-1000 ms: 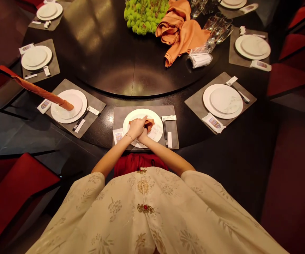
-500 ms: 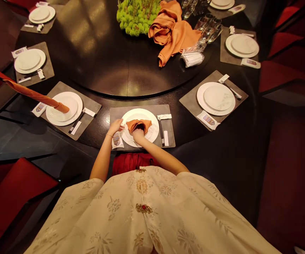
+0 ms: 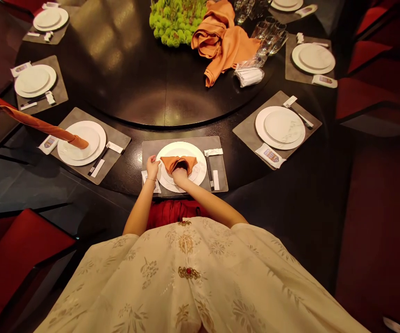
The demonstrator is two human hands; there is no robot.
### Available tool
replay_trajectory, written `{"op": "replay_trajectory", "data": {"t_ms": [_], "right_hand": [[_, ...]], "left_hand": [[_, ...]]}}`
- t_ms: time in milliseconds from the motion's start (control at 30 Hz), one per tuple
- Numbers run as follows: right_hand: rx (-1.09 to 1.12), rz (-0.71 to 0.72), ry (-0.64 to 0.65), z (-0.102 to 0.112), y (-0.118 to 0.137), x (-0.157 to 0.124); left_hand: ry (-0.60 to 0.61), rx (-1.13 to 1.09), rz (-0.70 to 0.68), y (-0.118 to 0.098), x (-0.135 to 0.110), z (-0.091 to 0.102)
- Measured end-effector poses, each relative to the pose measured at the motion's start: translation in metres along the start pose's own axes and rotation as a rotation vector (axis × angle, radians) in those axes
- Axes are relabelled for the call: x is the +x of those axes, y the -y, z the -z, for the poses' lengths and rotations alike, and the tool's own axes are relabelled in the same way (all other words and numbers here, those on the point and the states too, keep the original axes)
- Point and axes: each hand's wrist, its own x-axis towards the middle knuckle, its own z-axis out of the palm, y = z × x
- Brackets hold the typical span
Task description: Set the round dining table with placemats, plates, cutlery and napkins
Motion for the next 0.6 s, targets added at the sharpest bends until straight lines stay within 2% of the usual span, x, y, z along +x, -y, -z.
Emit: {"op": "replay_trajectory", "data": {"t_ms": [100, 200, 300, 367, 433, 500, 533, 600], "right_hand": [[-0.035, -0.037, -0.034, 0.002, 0.006, -0.01], [-0.066, 0.03, -0.118, 0.01, 0.003, -0.036], [0.046, 0.161, -0.234, 0.033, -0.022, -0.066], [0.173, 0.173, -0.422, 0.059, -0.056, -0.074], [0.242, 0.112, -0.685, 0.091, -0.1, -0.064], [0.226, 0.012, -0.853, 0.128, -0.145, -0.037], [0.197, -0.041, -0.877, 0.147, -0.167, -0.018], [0.125, -0.126, -0.824, 0.182, -0.205, 0.029]], "left_hand": [[-0.006, 0.116, -0.216, -0.018, -0.012, 0.005], [0.087, 0.21, -0.41, -0.047, -0.031, 0.014], [0.127, 0.226, -0.451, -0.072, -0.047, 0.027], [0.101, 0.205, -0.431, -0.082, -0.053, 0.035], [0.05, 0.172, -0.385, -0.088, -0.057, 0.042], [-0.011, 0.15, -0.328, -0.091, -0.062, 0.047], [-0.045, 0.143, -0.299, -0.092, -0.066, 0.048], [-0.132, 0.129, -0.249, -0.093, -0.076, 0.048]]}}
